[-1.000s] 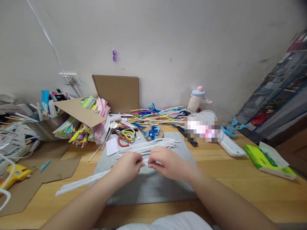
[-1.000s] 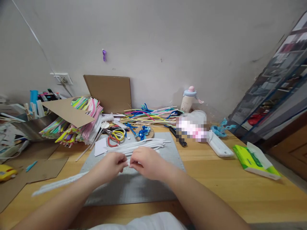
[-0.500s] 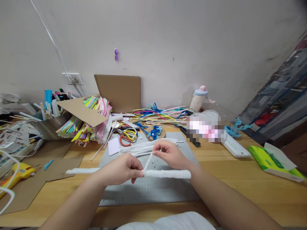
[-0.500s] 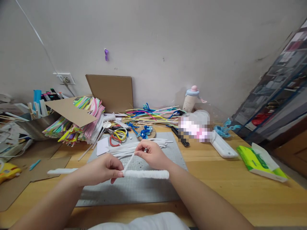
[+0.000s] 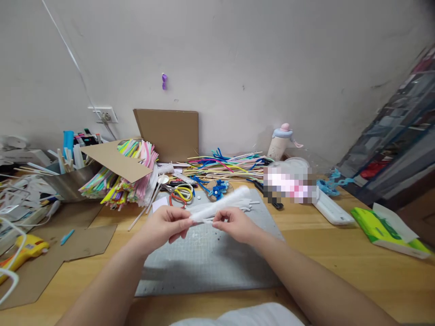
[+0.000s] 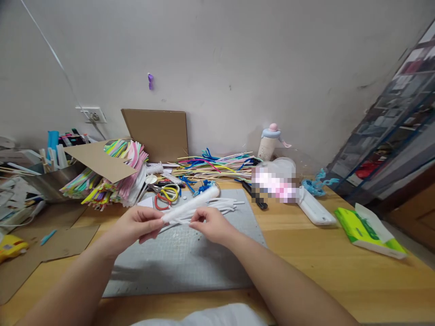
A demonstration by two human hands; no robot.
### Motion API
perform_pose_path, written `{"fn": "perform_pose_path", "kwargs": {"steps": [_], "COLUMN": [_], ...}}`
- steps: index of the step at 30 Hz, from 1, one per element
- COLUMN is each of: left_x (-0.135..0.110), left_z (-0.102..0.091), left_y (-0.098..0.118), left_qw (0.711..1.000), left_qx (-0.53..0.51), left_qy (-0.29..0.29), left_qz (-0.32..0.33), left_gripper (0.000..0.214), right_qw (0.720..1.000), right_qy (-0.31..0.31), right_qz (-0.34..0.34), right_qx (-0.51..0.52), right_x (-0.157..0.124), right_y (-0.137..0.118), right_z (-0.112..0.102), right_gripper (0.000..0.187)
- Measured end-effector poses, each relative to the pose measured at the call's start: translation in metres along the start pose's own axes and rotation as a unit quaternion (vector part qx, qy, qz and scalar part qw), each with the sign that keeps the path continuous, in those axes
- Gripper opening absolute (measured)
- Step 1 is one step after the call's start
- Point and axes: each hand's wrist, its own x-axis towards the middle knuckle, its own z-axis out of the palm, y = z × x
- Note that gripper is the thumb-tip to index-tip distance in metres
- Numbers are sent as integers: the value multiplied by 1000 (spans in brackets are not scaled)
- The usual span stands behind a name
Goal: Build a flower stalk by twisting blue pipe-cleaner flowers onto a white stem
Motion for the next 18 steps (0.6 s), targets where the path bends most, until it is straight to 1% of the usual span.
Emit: {"fn": "perform_pose_path", "kwargs": {"steps": [2, 3, 4, 5, 6, 7, 8, 9, 11, 12, 13, 14, 15, 16, 17, 18], "left_x": [-6, -7, -8, -7, -5, -2, 1, 4, 10, 12, 13, 12, 11, 8, 5, 1], "left_z": [-1, 0, 1, 3, 4, 6, 7, 7, 7, 6, 5, 3, 1, 0, -2, -3], "left_y": [3, 3, 2, 0, -3, -6, -9, -12, -14, -14, -13, -11, -9, -6, -3, 0], "left_qw": [994, 988, 984, 980, 978, 976, 975, 973, 969, 969, 973, 978, 985, 990, 995, 998], "left_qx": [59, 95, 130, 163, 190, 211, 223, 222, 184, 147, 103, 58, 19, -9, -23, -20], "left_qy": [-92, -118, -125, -114, -85, -43, 6, 65, 166, 197, 208, 198, 173, 139, 97, 53], "left_qz": [3, 5, 8, 11, 14, 17, 19, 17, 8, 2, -4, -8, -9, -8, -6, -2], "left_gripper": [31, 31, 30, 29, 29, 29, 29, 30, 29, 29, 30, 32, 33, 34, 35, 35], "right_qw": [999, 998, 996, 993, 989, 986, 985, 985, 987, 986, 985, 985, 988, 991, 996, 998], "right_qy": [36, 57, 79, 100, 117, 125, 116, 91, 3, -47, -90, -115, -120, -111, -86, -64], "right_qz": [-4, -21, -43, -68, -93, -113, -128, -140, -153, -153, -143, -126, -101, -69, -38, -8], "right_qx": [8, 10, 10, 10, 12, 19, 29, 41, 54, 51, 42, 28, 12, -1, -4, 8], "right_x": [4, 4, 3, 1, -3, -7, -12, -16, -22, -23, -23, -21, -18, -14, -10, -5], "right_y": [4, 3, -1, -6, -13, -21, -28, -34, -40, -40, -37, -32, -25, -18, -10, -3], "right_z": [-7, -11, -16, -19, -22, -24, -25, -25, -22, -19, -16, -13, -10, -8, -6, -6], "right_gripper": [9, 9, 9, 10, 10, 11, 13, 13, 12, 11, 9, 6, 5, 4, 4, 5]}}
